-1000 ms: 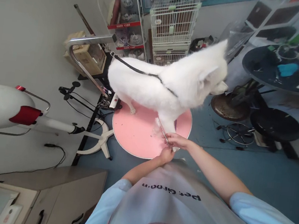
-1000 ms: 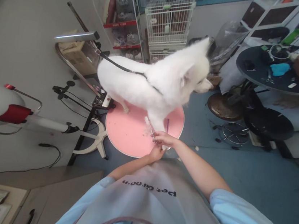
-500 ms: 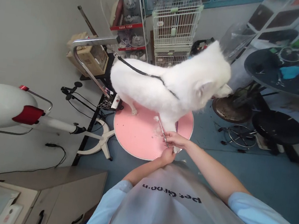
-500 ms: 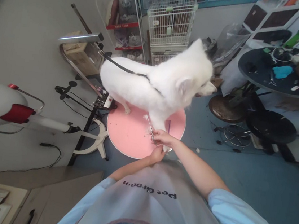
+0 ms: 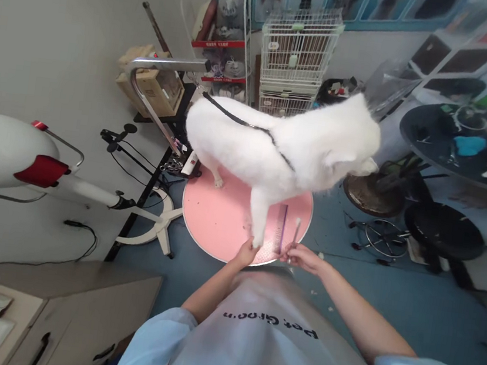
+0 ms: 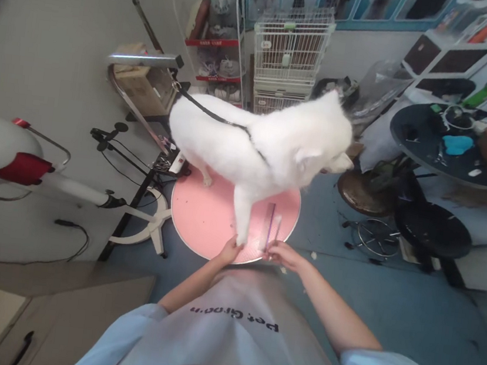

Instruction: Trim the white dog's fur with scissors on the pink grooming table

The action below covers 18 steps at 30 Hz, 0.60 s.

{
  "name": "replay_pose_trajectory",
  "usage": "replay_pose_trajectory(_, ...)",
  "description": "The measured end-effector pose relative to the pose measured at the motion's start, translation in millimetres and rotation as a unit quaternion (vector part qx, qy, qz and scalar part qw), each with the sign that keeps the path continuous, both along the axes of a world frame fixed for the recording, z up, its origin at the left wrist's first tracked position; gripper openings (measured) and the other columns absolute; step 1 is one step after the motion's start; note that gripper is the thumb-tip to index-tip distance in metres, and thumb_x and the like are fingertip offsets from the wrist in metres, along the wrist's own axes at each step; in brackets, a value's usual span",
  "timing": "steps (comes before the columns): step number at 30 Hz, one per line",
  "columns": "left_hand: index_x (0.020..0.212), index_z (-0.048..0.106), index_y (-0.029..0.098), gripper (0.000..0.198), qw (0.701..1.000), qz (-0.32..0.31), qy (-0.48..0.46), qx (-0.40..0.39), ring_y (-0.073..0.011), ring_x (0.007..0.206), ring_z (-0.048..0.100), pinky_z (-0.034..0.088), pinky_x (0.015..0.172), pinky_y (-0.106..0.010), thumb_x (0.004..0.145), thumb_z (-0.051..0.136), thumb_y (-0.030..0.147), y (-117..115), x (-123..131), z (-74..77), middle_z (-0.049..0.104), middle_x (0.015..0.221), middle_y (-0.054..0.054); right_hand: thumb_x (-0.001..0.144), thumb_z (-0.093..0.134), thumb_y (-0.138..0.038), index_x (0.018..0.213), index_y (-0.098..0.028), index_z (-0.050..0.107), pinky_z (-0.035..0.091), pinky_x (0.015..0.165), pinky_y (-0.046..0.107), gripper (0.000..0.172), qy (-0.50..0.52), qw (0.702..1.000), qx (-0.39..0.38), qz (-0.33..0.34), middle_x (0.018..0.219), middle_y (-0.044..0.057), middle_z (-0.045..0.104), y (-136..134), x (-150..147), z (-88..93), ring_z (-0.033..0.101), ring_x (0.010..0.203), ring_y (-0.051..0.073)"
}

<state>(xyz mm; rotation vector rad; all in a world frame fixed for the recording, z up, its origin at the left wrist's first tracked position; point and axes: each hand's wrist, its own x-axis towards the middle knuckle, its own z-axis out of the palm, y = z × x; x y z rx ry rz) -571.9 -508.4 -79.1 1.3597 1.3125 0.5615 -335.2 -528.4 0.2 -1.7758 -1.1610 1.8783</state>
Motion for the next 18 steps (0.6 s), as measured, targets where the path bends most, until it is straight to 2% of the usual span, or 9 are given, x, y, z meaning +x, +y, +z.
replay_pose_trajectory(1, 0.108, 0.059, 0.014, 0.022, 1.000, 0.006, -0.001, -0.007, -0.0192, 0.098, 0.062, 0.052, 0.096, -0.036, 0.086, 0.058, 0.015, 1.4, -8.1, 2.1, 0.070, 0.104, -0.008, 0.079, 0.064, -0.034, 0.086, -0.021, 0.058, 0.054, 0.087, 0.036, 0.015, -0.105, 0.994, -0.013, 0.000, 0.091, 0.009, 0.074, 5.7, 4.1, -6.2, 0.074, 0.100, 0.026)
replay_pose_trajectory(3, 0.104, 0.060, 0.014, 0.021, 1.000, 0.007, -0.004, -0.020, -0.0180, 0.095, 0.062, 0.052, 0.093, -0.033, 0.084, 0.061, 0.015, 3.3, -20.4, 8.4, 0.069, 0.100, -0.006, 0.084, 0.062, -0.038, 0.089, -0.020, 0.060, 0.052, 0.091, 0.041, 0.018, -0.256, 0.967, -0.022, 0.006, 0.095, 0.016, 0.074, 23.6, 0.4, -19.0, 0.070, 0.112, 0.033)
replay_pose_trajectory(5, 0.100, 0.062, 0.014, 0.018, 1.000, -0.002, -0.006, -0.029, -0.0169, 0.090, 0.060, 0.052, 0.088, -0.031, 0.083, 0.064, 0.018, 3.4, -27.7, 17.6, 0.068, 0.094, -0.004, 0.084, 0.066, -0.044, 0.103, -0.017, 0.061, 0.049, 0.096, 0.046, 0.033, -0.320, 0.947, -0.014, 0.023, 0.106, 0.023, 0.073, 41.4, -16.0, -31.9, 0.065, 0.121, 0.038)
replay_pose_trajectory(8, 0.096, 0.062, 0.015, 0.016, 0.999, -0.022, -0.005, -0.034, -0.0148, 0.083, 0.056, 0.049, 0.083, -0.028, 0.084, 0.065, 0.025, 0.0, -33.0, 34.2, 0.064, 0.086, -0.001, 0.087, 0.064, -0.049, 0.122, -0.010, 0.057, 0.048, 0.096, 0.047, 0.052, -0.395, 0.916, -0.004, 0.074, 0.118, 0.027, 0.071, 54.3, -44.3, -47.0, 0.066, 0.120, 0.038)
replay_pose_trajectory(11, 0.094, 0.062, 0.015, 0.017, 0.999, -0.029, -0.012, -0.042, -0.0134, 0.077, 0.053, 0.047, 0.079, -0.027, 0.084, 0.064, 0.029, -6.1, -34.8, 49.5, 0.062, 0.084, 0.000, 0.093, 0.057, -0.045, 0.120, -0.012, 0.061, 0.049, 0.093, 0.044, 0.043, -0.403, 0.910, 0.001, 0.099, 0.122, 0.026, 0.070, 49.4, -56.1, -50.4, 0.067, 0.119, 0.036)
replay_pose_trajectory(14, 0.098, 0.063, 0.014, 0.020, 0.998, -0.034, -0.033, -0.040, -0.0132, 0.079, 0.054, 0.046, 0.077, -0.025, 0.084, 0.062, 0.028, -13.0, -32.8, 64.5, 0.064, 0.088, -0.001, 0.097, 0.053, -0.037, 0.118, -0.016, 0.063, 0.046, 0.099, 0.045, 0.031, -0.399, 0.909, 0.030, 0.115, 0.120, 0.023, 0.072, 36.2, -56.5, -42.3, 0.066, 0.119, 0.034)
replay_pose_trajectory(16, 0.100, 0.064, 0.014, 0.021, 0.997, -0.048, -0.058, -0.027, -0.0135, 0.081, 0.056, 0.046, 0.077, -0.025, 0.083, 0.062, 0.027, -17.2, -29.9, 76.2, 0.066, 0.090, -0.002, 0.099, 0.054, -0.031, 0.119, -0.017, 0.063, 0.043, 0.104, 0.047, 0.026, -0.360, 0.918, 0.075, 0.147, 0.119, 0.022, 0.071, 28.2, -60.1, -34.5, 0.064, 0.121, 0.033)
replay_pose_trajectory(18, 0.099, 0.065, 0.014, 0.021, 0.995, -0.066, -0.078, -0.008, -0.0144, 0.083, 0.057, 0.047, 0.077, -0.025, 0.083, 0.062, 0.028, -20.0, -27.2, 89.0, 0.067, 0.092, -0.004, 0.100, 0.060, -0.032, 0.122, -0.018, 0.064, 0.047, 0.103, 0.048, 0.027, -0.279, 0.933, 0.115, 0.197, 0.124, 0.018, 0.069, 24.1, -68.4, -28.3, 0.063, 0.120, 0.030)
